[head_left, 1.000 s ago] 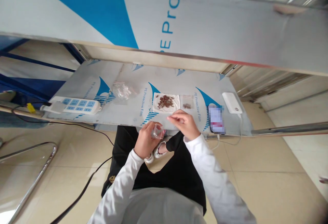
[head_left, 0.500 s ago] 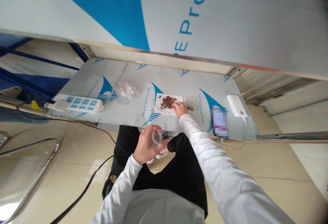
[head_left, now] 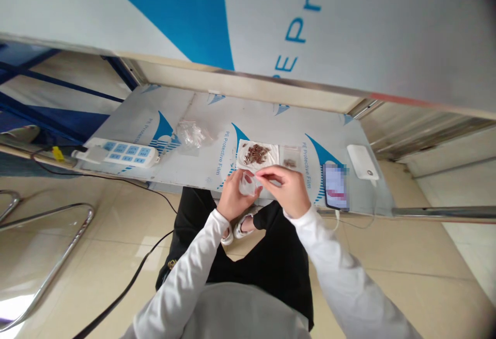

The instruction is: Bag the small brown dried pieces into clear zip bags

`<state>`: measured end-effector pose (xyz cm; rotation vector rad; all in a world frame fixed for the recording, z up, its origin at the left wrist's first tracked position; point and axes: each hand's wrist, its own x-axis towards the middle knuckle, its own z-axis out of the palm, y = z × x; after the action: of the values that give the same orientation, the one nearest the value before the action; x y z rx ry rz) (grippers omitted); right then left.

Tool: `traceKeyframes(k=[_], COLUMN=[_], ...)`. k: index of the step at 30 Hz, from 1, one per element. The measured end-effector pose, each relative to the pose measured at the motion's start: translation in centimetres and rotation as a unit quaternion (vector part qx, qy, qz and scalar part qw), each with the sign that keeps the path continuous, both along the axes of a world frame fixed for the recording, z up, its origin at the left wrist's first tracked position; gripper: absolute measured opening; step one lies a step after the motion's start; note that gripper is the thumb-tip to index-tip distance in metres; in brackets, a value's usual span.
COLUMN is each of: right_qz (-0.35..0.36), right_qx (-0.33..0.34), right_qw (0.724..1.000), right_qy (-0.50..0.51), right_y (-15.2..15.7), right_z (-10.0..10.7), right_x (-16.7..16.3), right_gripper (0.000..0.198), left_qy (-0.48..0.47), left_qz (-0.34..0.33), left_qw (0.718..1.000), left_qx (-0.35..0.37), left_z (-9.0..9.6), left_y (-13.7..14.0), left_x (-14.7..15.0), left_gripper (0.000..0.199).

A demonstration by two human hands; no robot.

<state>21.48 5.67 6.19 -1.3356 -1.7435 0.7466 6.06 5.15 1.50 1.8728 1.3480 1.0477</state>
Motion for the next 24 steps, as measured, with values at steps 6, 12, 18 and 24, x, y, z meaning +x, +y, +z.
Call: traceKeyframes(k=[6,12,18,24], right_qz=[0.049,0.078,0.106,-0.067], right_qx=[0.033,0.046,0.048,-0.02], right_qw=[0.992,0.986,0.986,0.984], right_qy=[-0.115,-0.139,-0.119,-0.164], right_y=[-1.5,-0.9,-1.5,3.6], right_z=[2.4,2.2,2.1,-4.4], right_x=[-1.1,-0.8,-1.3,1.7], right_gripper=[0.015,0.016,0.018,0.022], left_qy=[-0.059,-0.083,-0.109,-0.097], left_qz=[-0.002,0.018,0.039,0.085], left_qw=[0.998,0.996,0.993,0.991], left_qx=[0.004,0.012,-0.006,-0.017], left_z=[0.7,0.7,0.7,-0.6], left_y=[-0.2,-0.7,-0.8,-0.7], left_x=[2.1,2.5,2.0,0.8], left_gripper=[0.024,0.021,0.021,0.022])
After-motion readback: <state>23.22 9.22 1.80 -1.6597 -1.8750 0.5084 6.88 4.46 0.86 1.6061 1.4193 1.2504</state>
